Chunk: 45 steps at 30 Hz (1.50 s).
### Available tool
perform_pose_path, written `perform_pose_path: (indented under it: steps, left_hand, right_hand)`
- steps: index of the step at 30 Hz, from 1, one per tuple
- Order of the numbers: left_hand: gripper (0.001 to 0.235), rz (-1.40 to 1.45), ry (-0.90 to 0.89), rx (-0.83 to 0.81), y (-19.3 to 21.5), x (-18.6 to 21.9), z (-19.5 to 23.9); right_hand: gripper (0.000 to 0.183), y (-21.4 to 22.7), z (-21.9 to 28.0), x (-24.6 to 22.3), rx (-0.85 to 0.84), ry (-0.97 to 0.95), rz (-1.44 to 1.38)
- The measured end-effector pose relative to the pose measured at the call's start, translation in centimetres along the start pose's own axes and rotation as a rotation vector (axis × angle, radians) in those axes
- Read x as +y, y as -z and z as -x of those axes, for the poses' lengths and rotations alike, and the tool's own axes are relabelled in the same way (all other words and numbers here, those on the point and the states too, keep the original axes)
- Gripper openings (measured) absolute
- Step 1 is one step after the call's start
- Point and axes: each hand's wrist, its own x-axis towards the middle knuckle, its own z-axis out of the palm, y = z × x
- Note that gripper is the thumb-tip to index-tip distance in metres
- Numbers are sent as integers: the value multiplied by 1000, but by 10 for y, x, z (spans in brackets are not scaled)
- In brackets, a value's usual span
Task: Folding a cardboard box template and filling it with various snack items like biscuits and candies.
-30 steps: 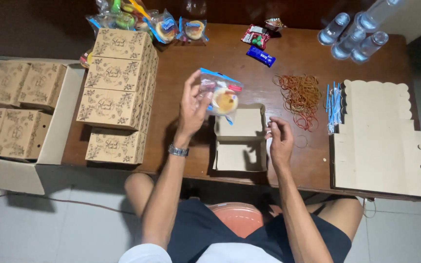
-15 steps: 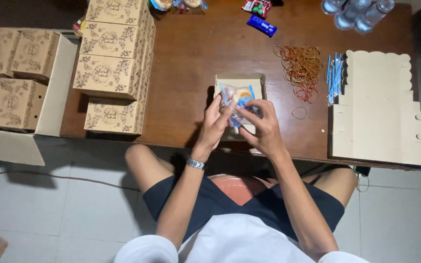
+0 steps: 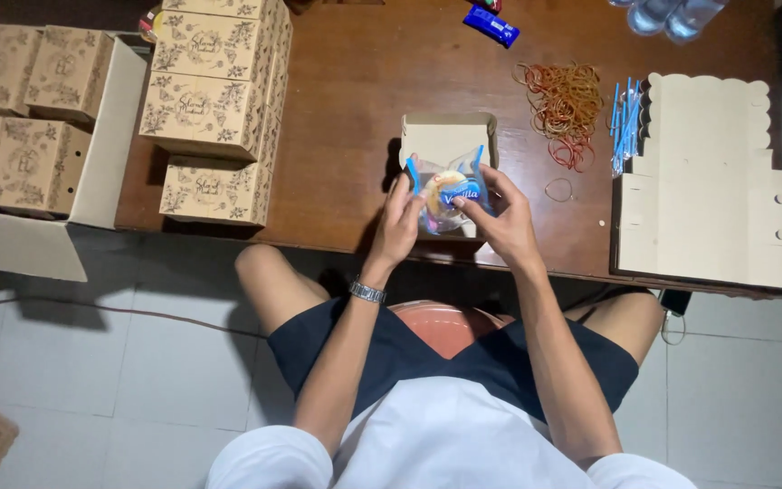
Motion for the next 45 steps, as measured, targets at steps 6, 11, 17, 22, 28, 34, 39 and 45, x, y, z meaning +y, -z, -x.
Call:
perform_pose_path:
  steps: [6, 11, 17, 22, 28, 34, 39, 45]
  left_hand:
    - [58, -292, -43, 176, 31, -71, -8]
    - [62, -145, 112, 57, 25, -78, -2]
    - [57, -128, 100, 73, 5, -88, -1]
    - [59, -134, 104, 55, 1, -81, 6]
    - [60, -165, 159, 82, -1, -82, 3]
    - [60, -205, 150, 68, -2, -93, 1]
    - [59, -110, 171, 88, 4, -78, 2]
    - [62, -93, 138, 58, 3, -83, 2]
  right_hand:
    - [52, 23, -17, -9, -81, 89, 552]
    - [50, 25, -31, 6, -355, 88, 932]
    - [53, -13, -37, 24, -557, 145, 1102]
    - [54, -22, -37, 48, -453, 348, 1127]
    - [45, -24, -29, 48, -349, 402, 1180]
    - [55, -32, -39, 54, -609, 149, 1140]
    - [78, -37, -34, 58, -543, 172, 1334]
    - [66, -28, -43, 63, -520, 26, 1242]
